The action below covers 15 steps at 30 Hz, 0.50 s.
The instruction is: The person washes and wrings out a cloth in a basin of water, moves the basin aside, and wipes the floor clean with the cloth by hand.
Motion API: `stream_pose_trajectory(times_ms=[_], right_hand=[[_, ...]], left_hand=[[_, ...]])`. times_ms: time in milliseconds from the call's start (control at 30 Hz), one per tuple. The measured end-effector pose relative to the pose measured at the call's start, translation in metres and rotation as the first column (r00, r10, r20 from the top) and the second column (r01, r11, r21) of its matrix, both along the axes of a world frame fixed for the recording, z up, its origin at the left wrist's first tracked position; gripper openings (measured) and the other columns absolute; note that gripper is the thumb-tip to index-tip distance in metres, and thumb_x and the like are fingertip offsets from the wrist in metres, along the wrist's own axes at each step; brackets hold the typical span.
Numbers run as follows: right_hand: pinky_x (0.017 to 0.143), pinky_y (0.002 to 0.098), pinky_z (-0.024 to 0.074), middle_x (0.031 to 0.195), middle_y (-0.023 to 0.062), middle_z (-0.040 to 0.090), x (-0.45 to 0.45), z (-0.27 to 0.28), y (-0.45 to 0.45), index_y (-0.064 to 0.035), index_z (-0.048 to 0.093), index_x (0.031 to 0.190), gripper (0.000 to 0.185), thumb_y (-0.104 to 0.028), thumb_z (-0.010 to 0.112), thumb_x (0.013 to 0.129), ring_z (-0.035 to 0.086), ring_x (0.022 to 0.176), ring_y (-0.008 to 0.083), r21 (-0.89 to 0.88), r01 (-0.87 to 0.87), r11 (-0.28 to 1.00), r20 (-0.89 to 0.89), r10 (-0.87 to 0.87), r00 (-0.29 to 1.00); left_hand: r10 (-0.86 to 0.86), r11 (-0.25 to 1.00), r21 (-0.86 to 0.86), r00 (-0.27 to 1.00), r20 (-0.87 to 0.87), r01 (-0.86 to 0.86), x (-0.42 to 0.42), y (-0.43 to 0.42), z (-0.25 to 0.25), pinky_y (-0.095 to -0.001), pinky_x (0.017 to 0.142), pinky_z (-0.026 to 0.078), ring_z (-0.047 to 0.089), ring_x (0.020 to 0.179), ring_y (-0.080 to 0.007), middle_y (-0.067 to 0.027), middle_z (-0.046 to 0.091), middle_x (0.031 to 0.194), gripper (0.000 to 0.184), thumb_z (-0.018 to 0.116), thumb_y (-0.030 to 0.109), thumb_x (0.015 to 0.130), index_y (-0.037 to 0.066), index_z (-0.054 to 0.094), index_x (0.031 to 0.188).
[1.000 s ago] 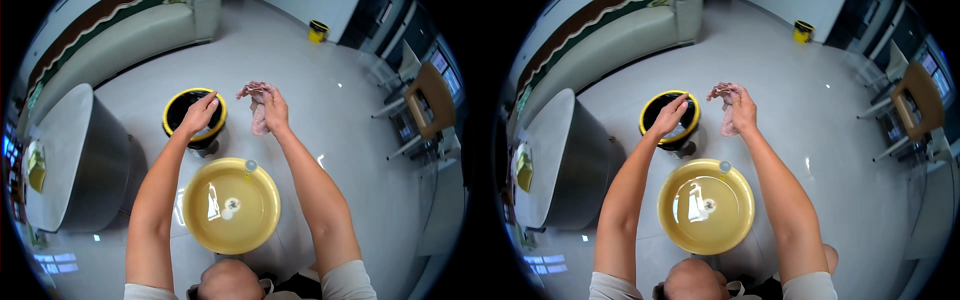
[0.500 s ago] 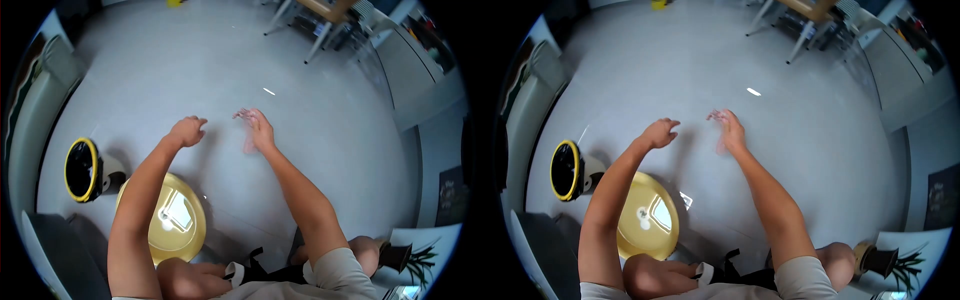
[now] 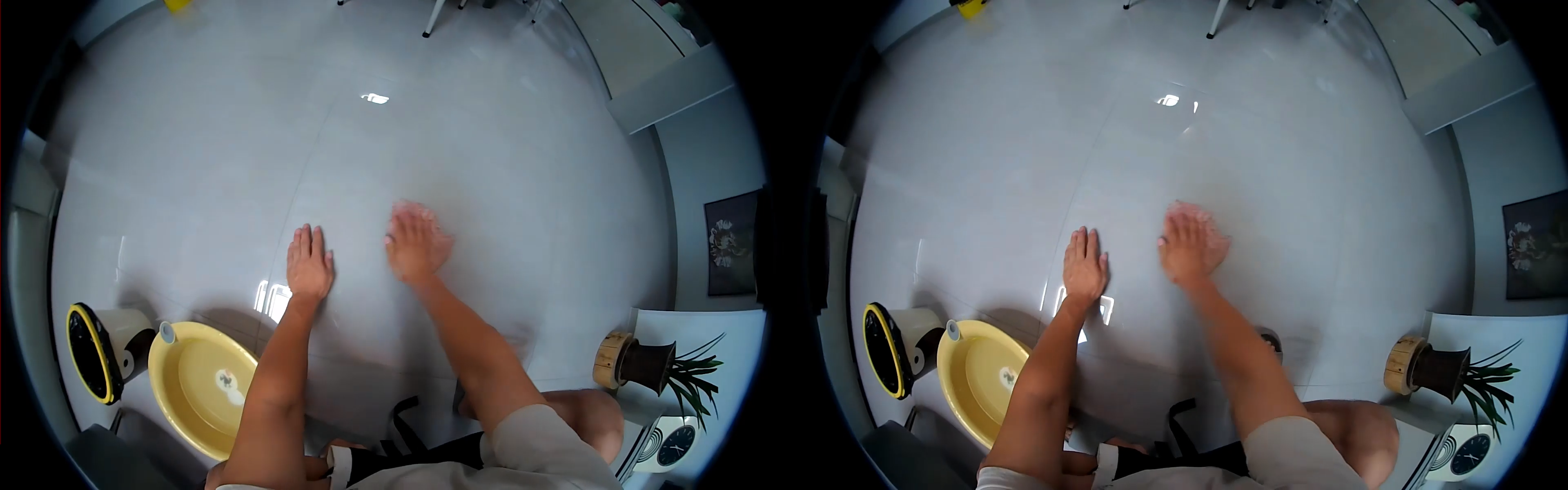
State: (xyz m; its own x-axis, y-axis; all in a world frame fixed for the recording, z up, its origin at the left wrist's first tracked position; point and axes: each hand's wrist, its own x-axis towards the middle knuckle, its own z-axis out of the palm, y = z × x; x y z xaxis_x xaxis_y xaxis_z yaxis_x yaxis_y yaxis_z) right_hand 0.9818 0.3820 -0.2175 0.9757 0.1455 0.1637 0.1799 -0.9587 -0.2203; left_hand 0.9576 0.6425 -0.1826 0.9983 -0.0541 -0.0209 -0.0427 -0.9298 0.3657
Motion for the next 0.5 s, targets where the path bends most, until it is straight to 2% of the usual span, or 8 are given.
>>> stream_pose_trajectory(times_ms=[67, 100, 167, 267, 300, 400, 500], right_hand=[[0.129, 0.0571, 0.0289, 0.162, 0.0178, 0.051, 0.002, 0.001, 0.030, -0.0072, 0.052, 0.155, 0.062, -0.030, 0.068, 0.100, 0.040, 0.155, 0.0402, 0.036, -0.076, 0.996, 0.069, 0.073, 0.995], [0.129, 0.0559, 0.0305, 0.161, 0.0174, 0.052, 0.007, 0.001, 0.034, -0.0070, 0.055, 0.153, 0.059, -0.025, 0.069, 0.098, 0.042, 0.154, 0.0398, 0.106, -0.104, 0.989, 0.084, 0.095, 0.992], [0.127, 0.0534, 0.0336, 0.158, 0.0167, 0.055, 0.013, 0.001, 0.038, -0.0066, 0.060, 0.147, 0.055, -0.017, 0.073, 0.094, 0.045, 0.152, 0.0390, 0.251, -0.154, 0.956, 0.105, 0.131, 0.986], [0.125, 0.0507, 0.0373, 0.155, 0.0137, 0.058, 0.021, -0.018, 0.006, -0.0061, 0.067, 0.135, 0.047, -0.009, 0.076, 0.088, 0.049, 0.149, 0.0374, 0.325, 0.016, 0.946, 0.245, -0.101, 0.964], [0.124, 0.0516, 0.0384, 0.154, 0.0123, 0.059, 0.019, -0.011, -0.005, -0.0056, 0.070, 0.129, 0.041, -0.011, 0.076, 0.089, 0.049, 0.148, 0.0377, 0.325, 0.096, 0.941, 0.249, -0.183, 0.951], [0.121, 0.0489, 0.0406, 0.151, 0.0105, 0.060, 0.013, -0.004, -0.049, -0.0074, 0.071, 0.126, 0.038, -0.010, 0.076, 0.088, 0.050, 0.146, 0.0362, 0.338, 0.233, 0.912, 0.197, -0.311, 0.930], [0.115, 0.0445, 0.0458, 0.144, 0.0118, 0.065, 0.000, -0.003, -0.085, -0.0085, 0.071, 0.128, 0.032, -0.014, 0.072, 0.096, 0.057, 0.137, 0.0343, 0.534, 0.256, 0.806, 0.152, -0.389, 0.908]], left_hand=[[-0.041, 0.999, 0.025, 0.994, 0.104, 0.038, -0.003, 0.006, -0.018, -0.0523, 0.132, 0.024, 0.031, 0.161, -0.0393, -0.0209, 0.038, 0.172, 0.063, 0.057, 0.034, 0.107, 0.007, 0.046, 0.162], [-0.030, 1.000, 0.008, 0.992, 0.125, 0.030, -0.003, 0.004, -0.017, -0.0530, 0.132, 0.023, 0.032, 0.161, -0.0391, -0.0210, 0.040, 0.171, 0.061, 0.057, 0.032, 0.106, 0.004, 0.048, 0.160], [-0.005, 1.000, 0.017, 0.988, 0.154, 0.002, -0.004, 0.000, -0.018, -0.0535, 0.131, 0.024, 0.033, 0.160, -0.0390, -0.0210, 0.040, 0.170, 0.060, 0.058, 0.029, 0.105, 0.004, 0.050, 0.160], [0.055, 0.999, -0.010, 0.976, 0.213, -0.054, 0.002, -0.013, -0.020, -0.0540, 0.130, 0.026, 0.037, 0.158, -0.0399, -0.0210, 0.045, 0.167, 0.055, 0.059, 0.021, 0.104, 0.003, 0.054, 0.155], [0.064, 0.998, -0.036, 0.973, 0.223, -0.057, 0.006, -0.020, -0.019, -0.0541, 0.130, 0.027, 0.038, 0.157, -0.0402, -0.0210, 0.046, 0.166, 0.054, 0.059, 0.021, 0.104, 0.003, 0.055, 0.154], [0.011, 0.996, -0.086, 0.963, 0.271, 0.013, 0.023, -0.045, -0.016, -0.0545, 0.129, 0.028, 0.040, 0.156, -0.0406, -0.0210, 0.049, 0.163, 0.051, 0.059, 0.019, 0.104, 0.003, 0.057, 0.152], [-0.093, 0.986, -0.105, 0.955, 0.281, 0.127, 0.033, -0.076, -0.015, -0.0549, 0.129, 0.029, 0.041, 0.155, -0.0406, -0.0211, 0.051, 0.161, 0.049, 0.059, 0.018, 0.104, 0.003, 0.058, 0.150]])
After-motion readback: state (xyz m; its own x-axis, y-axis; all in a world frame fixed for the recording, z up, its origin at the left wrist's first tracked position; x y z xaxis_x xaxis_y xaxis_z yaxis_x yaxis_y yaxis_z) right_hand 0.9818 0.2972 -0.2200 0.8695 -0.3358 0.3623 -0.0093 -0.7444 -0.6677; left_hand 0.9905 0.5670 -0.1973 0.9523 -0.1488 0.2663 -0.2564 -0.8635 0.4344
